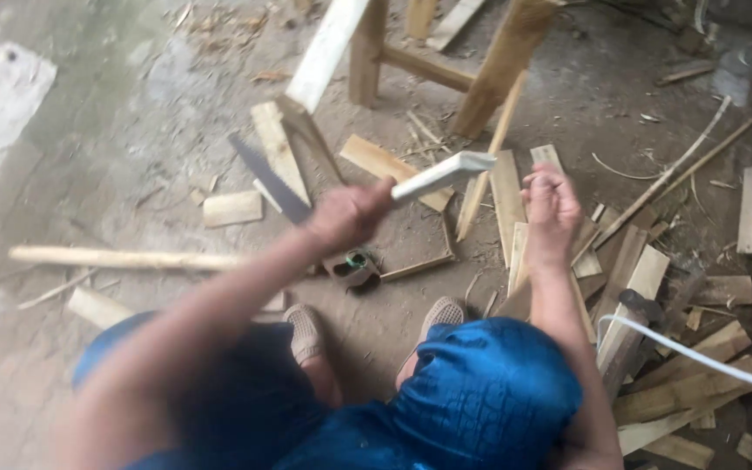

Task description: Sawing a piece of wood and fitting it into a wooden frame

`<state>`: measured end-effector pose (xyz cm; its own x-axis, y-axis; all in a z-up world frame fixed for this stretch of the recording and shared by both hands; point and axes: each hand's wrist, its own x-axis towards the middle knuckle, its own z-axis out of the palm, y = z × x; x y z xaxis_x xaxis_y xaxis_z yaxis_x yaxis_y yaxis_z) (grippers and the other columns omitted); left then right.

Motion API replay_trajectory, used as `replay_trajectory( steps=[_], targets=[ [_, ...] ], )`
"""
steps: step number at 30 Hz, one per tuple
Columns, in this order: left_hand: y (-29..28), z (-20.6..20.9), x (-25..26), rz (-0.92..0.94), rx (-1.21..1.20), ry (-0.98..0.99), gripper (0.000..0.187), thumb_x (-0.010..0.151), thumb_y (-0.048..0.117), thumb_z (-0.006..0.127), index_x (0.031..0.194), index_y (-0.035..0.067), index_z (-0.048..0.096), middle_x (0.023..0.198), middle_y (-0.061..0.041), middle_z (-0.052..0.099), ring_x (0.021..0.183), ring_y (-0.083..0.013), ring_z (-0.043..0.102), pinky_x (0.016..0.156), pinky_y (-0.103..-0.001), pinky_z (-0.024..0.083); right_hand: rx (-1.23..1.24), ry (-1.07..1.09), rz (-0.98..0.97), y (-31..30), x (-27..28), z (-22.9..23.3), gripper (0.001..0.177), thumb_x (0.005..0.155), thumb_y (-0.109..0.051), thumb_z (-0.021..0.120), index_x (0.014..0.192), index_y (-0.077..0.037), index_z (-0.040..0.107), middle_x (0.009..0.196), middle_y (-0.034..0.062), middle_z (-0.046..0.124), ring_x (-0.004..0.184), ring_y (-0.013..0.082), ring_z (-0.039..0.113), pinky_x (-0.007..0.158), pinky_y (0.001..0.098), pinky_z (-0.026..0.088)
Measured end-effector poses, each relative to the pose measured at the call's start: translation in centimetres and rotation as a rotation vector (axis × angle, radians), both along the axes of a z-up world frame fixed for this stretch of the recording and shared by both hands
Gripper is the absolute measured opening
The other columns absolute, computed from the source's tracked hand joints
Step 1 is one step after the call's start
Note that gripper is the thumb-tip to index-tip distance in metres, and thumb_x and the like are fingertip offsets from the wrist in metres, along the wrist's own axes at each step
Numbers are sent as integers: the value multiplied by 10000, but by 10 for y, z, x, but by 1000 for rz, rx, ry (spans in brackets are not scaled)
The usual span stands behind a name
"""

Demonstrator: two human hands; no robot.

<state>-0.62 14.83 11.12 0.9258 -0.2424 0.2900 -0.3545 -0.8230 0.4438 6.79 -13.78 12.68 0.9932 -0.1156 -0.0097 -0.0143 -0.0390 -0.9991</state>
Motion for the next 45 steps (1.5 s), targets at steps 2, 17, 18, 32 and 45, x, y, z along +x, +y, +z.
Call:
replay_trajectory(
  steps=[2, 17, 18, 32, 45],
  targets=[
    [39, 55, 8, -75, 246, 177, 231, 895, 97, 634, 1077, 179, 751, 717, -96, 724, 656, -360, 724, 600, -470, 568, -86, -82, 106, -6, 16, -7, 188, 1125, -278, 528, 1121, -106, 603, 1306, 151, 588, 1054, 160, 590, 937, 283, 494],
    [140, -171, -90, -254, 905, 989, 337, 978, 229, 578, 1306, 303, 599, 1148, 38, 704, 1044, -164, 686, 824, -332, 547, -522, -194, 72, 7, 161, -107, 59, 1032, -232, 741, 988, -239, 780, 1345, 90, 482, 1253, 344, 533, 965, 479, 494],
    [140, -185, -94, -255, 895, 989, 337, 978, 229, 578, 1306, 303, 599, 1148, 38, 704, 1044, -164, 686, 824, -332, 547, -530, -194, 76, 8, 167, -104, 59, 1032, -232, 741, 988, -239, 780, 1345, 90, 482, 1253, 344, 533, 965, 479, 494],
    [157, -235, -115, 85, 484, 893, 431, 860, 231, 641, 1282, 247, 556, 1094, -1, 709, 1096, -239, 693, 875, -412, 578, -351, -255, 29, 12, 94, -98, 124, 1060, -128, 642, 1006, -30, 697, 1176, 199, 631, 1088, 267, 618, 941, 416, 506],
    [137, -115, -34, 474, -87, 626, 939, 782, 322, 856, 1564, 152, 364, 1351, -238, 537, 1260, -463, 563, 1005, -589, 510, -488, -238, 134, 4, 134, -128, 83, 1038, -208, 749, 1023, -127, 758, 1272, 168, 546, 1229, 346, 542, 1046, 454, 455]
  ],
)
